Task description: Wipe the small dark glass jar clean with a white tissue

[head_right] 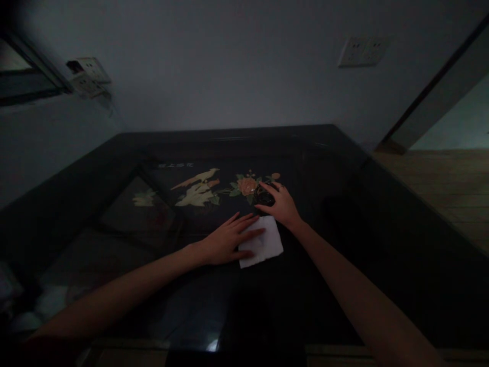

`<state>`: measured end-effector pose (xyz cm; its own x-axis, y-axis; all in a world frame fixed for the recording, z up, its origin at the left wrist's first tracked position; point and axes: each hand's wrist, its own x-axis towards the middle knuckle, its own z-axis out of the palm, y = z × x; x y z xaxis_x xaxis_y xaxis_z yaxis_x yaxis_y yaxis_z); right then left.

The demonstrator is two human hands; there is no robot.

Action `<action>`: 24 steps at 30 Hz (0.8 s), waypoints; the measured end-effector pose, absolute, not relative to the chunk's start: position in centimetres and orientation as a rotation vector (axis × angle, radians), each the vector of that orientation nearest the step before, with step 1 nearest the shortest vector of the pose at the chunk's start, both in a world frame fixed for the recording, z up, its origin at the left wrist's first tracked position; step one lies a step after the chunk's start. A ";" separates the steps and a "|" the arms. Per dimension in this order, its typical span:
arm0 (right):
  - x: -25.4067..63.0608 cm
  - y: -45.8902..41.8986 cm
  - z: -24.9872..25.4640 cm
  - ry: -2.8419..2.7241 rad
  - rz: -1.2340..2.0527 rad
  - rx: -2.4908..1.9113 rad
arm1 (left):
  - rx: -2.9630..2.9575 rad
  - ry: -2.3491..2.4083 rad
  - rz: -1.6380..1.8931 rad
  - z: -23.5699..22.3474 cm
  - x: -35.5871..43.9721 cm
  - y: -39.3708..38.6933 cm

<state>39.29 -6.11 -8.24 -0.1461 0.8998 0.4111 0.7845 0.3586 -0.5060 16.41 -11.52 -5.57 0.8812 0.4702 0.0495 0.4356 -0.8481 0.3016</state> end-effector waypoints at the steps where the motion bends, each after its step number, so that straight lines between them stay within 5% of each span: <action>1: 39.3 -6.1 -8.2 -1.964 0.222 -1.458 | 2.762 0.679 0.139 -5.6 16.4 -11.6; 24: 41.5 -9.2 -5.2 -1.763 0.172 -1.594 | 2.567 1.057 0.437 -5.1 16.1 -11.6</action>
<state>41.54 -9.16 -5.15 0.0462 0.9036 0.4259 0.8045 0.2190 -0.5520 16.09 -11.58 -5.07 0.6776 0.7191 0.1541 0.6178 -0.6702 0.4113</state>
